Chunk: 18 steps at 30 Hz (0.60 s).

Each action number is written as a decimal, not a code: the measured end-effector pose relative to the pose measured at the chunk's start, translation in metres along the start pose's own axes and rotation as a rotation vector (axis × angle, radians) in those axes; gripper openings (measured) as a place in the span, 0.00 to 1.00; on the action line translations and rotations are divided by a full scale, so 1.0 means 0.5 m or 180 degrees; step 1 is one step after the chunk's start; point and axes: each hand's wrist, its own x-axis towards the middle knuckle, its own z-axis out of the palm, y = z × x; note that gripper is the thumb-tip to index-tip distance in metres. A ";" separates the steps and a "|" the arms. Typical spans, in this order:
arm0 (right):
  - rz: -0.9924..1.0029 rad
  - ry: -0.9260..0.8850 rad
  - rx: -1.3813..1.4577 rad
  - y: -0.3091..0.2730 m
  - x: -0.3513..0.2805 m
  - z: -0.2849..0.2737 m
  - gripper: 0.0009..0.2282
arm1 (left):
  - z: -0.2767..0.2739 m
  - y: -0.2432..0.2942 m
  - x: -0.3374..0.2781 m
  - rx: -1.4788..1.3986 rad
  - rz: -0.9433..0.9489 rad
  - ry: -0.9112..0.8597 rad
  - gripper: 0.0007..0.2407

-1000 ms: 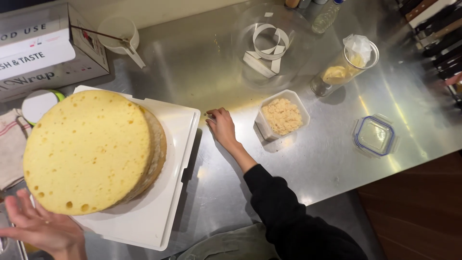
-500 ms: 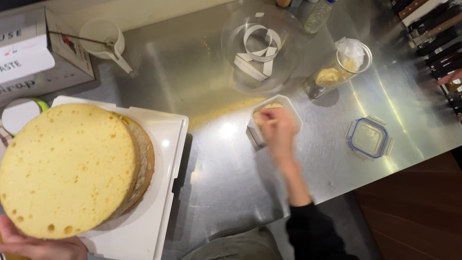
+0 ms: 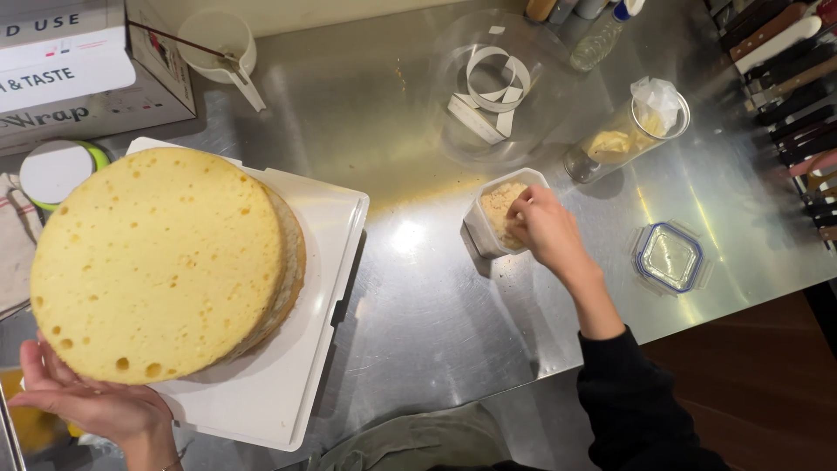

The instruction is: Assembling a multi-layered cake by stacking layers and applying crumbs to the sides

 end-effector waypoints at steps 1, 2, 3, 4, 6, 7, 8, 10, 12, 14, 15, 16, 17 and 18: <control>-0.0011 0.0003 -0.0017 -0.009 -0.008 -0.023 0.04 | -0.001 -0.002 0.004 -0.0011 -0.0003 0.0017 0.45; -0.0057 0.0256 0.0584 -0.016 -0.017 -0.047 0.05 | -0.002 -0.004 0.004 0.0195 0.0032 0.0180 0.45; -0.0102 0.0506 0.1187 -0.024 -0.027 -0.070 0.06 | -0.004 -0.006 0.004 0.0402 0.0065 0.0341 0.46; -0.0117 0.0501 0.1171 -0.016 -0.029 -0.069 0.06 | -0.005 -0.005 0.004 0.0397 0.0057 0.0362 0.46; 0.0433 0.0238 0.1383 0.002 -0.032 -0.069 0.09 | -0.004 -0.004 0.003 0.0379 0.0117 0.0317 0.46; 0.0424 0.0238 0.1365 0.007 -0.037 -0.070 0.09 | -0.002 0.001 0.000 0.0368 0.0109 0.0332 0.46; 0.0430 0.0298 0.1396 0.011 -0.037 -0.071 0.11 | 0.001 0.006 -0.002 0.0377 0.0088 0.0330 0.45; 0.0411 0.0342 0.1414 0.009 -0.041 -0.079 0.14 | 0.000 0.004 -0.007 0.0392 0.0059 0.0358 0.45; 0.0831 0.0268 0.2338 -0.002 -0.050 -0.093 0.13 | -0.005 -0.011 -0.009 0.0122 0.0208 0.0293 0.40; 0.0872 0.0283 0.2585 0.002 -0.048 -0.088 0.14 | -0.002 -0.010 -0.017 0.0030 0.0147 0.0301 0.40; 0.0927 0.0309 0.2841 0.004 -0.048 -0.085 0.14 | 0.000 -0.009 -0.020 -0.0066 0.0090 0.0292 0.40; 0.0932 0.0305 0.2839 -0.003 -0.048 -0.087 0.14 | 0.007 0.002 -0.021 -0.0063 0.0085 0.0291 0.40; 0.0952 0.0516 0.2513 -0.010 -0.049 -0.089 0.10 | 0.015 0.013 -0.023 -0.0022 0.0033 0.0357 0.40; 0.0974 0.0724 0.2184 -0.017 -0.050 -0.092 0.08 | 0.023 0.024 -0.025 0.0019 -0.0020 0.0421 0.40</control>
